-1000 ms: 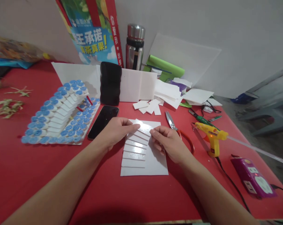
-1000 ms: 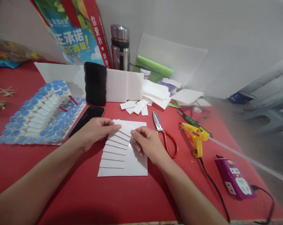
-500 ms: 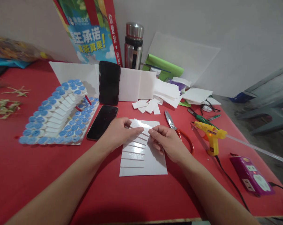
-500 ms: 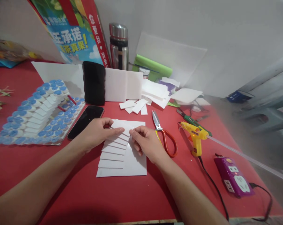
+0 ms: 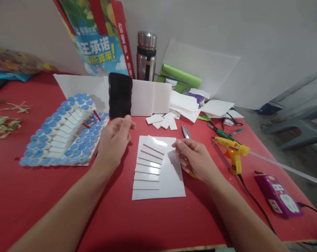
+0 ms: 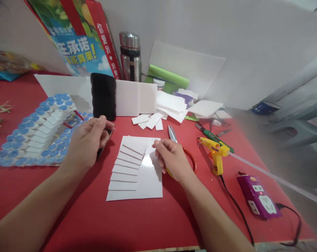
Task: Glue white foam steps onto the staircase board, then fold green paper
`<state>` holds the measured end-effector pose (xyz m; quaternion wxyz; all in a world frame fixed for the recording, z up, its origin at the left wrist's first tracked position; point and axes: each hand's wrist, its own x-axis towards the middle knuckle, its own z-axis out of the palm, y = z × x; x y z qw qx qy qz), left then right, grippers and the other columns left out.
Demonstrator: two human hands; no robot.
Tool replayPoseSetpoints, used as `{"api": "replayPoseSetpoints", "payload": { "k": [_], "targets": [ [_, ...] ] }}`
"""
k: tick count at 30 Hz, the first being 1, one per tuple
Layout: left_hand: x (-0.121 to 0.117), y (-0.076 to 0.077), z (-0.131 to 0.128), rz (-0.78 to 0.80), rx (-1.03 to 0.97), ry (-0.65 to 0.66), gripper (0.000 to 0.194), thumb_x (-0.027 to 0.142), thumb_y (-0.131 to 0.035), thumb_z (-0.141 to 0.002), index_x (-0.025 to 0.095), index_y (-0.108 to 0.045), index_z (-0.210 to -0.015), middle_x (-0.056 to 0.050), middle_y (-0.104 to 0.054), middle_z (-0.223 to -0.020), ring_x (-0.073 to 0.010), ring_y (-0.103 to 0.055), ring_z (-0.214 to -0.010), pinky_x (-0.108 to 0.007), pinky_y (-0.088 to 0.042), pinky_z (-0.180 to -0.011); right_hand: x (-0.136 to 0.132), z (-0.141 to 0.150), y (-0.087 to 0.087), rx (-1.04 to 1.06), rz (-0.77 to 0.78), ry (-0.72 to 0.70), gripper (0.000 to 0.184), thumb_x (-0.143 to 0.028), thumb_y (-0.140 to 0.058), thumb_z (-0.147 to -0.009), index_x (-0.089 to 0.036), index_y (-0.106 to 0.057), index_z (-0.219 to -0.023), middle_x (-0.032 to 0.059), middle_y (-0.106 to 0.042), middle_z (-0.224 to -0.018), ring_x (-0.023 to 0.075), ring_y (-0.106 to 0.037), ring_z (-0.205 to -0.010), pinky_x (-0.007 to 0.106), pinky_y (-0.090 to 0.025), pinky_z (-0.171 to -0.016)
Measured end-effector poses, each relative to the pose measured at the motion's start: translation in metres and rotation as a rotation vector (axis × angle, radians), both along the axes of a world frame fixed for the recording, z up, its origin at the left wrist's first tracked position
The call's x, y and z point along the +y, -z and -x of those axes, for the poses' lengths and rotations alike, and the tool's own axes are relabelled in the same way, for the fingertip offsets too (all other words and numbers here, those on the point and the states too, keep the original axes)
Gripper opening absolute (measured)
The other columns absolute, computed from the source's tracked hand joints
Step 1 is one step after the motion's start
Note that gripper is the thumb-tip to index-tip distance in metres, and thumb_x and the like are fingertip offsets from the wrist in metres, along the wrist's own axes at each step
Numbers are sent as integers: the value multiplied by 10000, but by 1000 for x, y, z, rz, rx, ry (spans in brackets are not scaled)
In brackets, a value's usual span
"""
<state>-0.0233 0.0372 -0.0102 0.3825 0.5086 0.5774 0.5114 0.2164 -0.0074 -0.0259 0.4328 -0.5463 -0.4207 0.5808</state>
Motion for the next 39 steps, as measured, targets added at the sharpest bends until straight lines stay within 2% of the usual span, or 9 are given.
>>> {"api": "replayPoseSetpoints", "payload": {
  "k": [4, 7, 11, 16, 21, 29, 32, 35, 39],
  "targets": [
    [6, 0, 6, -106, -201, -121, 338, 462, -645, -938, 234, -582, -696, 52, -414, -521, -114, -348, -486, -302, -244, -501, -1, -6, -6, 15, -76, 94, 439, -601, -792, -842, -196, -642, -760, -59, -507, -596, 41, -343, -370, 192, -239, -309],
    [7, 1, 6, -154, -196, -137, 356, 481, -664, -929, 234, -579, -687, 43, -441, -557, -116, -362, -509, -304, -256, -512, -3, -5, -11, -10, -118, 132, 449, -590, -784, -850, -203, -614, -698, -69, -461, -528, 42, -312, -344, 208, -204, -318],
    [4, -1, 1, -102, -114, -118, 289, 466, -663, -935, 237, -623, -764, 43, -462, -568, -118, -401, -525, -287, -299, -505, -5, -4, -16, -58, -147, 130, 512, -623, -781, -829, -209, -569, -616, -74, -399, -448, 46, -273, -339, 225, -141, -324],
    [5, -3, 0, -26, -102, -47, 132, 326, -738, -827, 218, -667, -857, 25, -591, -641, -93, -425, -493, -239, -289, -447, -4, -3, -7, 4, -105, 24, 477, -645, -766, -831, -204, -622, -725, -72, -471, -523, 56, -340, -346, 219, -228, -311],
    [7, -1, 2, 70, -24, 65, 168, 368, -714, -855, 200, -697, -847, 58, -456, -478, -87, -340, -431, -219, -205, -413, -3, 7, 1, 8, -59, -71, 413, -595, -721, -882, -204, -630, -785, -78, -502, -559, 70, -385, -364, 221, -336, -320],
    [4, 2, 0, 47, 0, 14, 160, 368, -727, -867, 213, -705, -834, 45, -487, -518, -94, -390, -476, -216, -268, -436, -5, 1, 3, -152, -174, 6, 509, -635, -670, -921, -207, -604, -652, -62, -450, -475, 70, -333, -388, 245, -239, -392],
    [5, -11, 0, 49, -17, -18, 351, 435, -747, -858, 204, -637, -618, 22, -507, -510, -79, -375, -447, -223, -264, -426, -3, -3, 7, -173, -228, 55, 557, -666, -663, -920, -213, -585, -606, -60, -397, -440, 83, -319, -412, 257, -222, -425],
    [17, -34, -1, 34, 12, 7, 521, 466, -746, -834, 197, -507, -457, -23, -571, -528, -80, -400, -432, -234, -288, -426, -2, -4, 9, -156, -237, 65, 571, -694, -651, -916, -217, -590, -607, -54, -392, -443, 92, -309, -421, 264, -209, -433],
    [54, -52, -8, 12, 298, 201, 255, 432, -714, -819, 204, -727, -705, -21, -618, -580, -128, -490, -489, -252, -350, -473, -3, -2, 5, -166, -246, 64, 566, -686, -655, -911, -217, -590, -601, -51, -391, -445, 98, -312, -436, 271, -217, -454]
  ]
}}
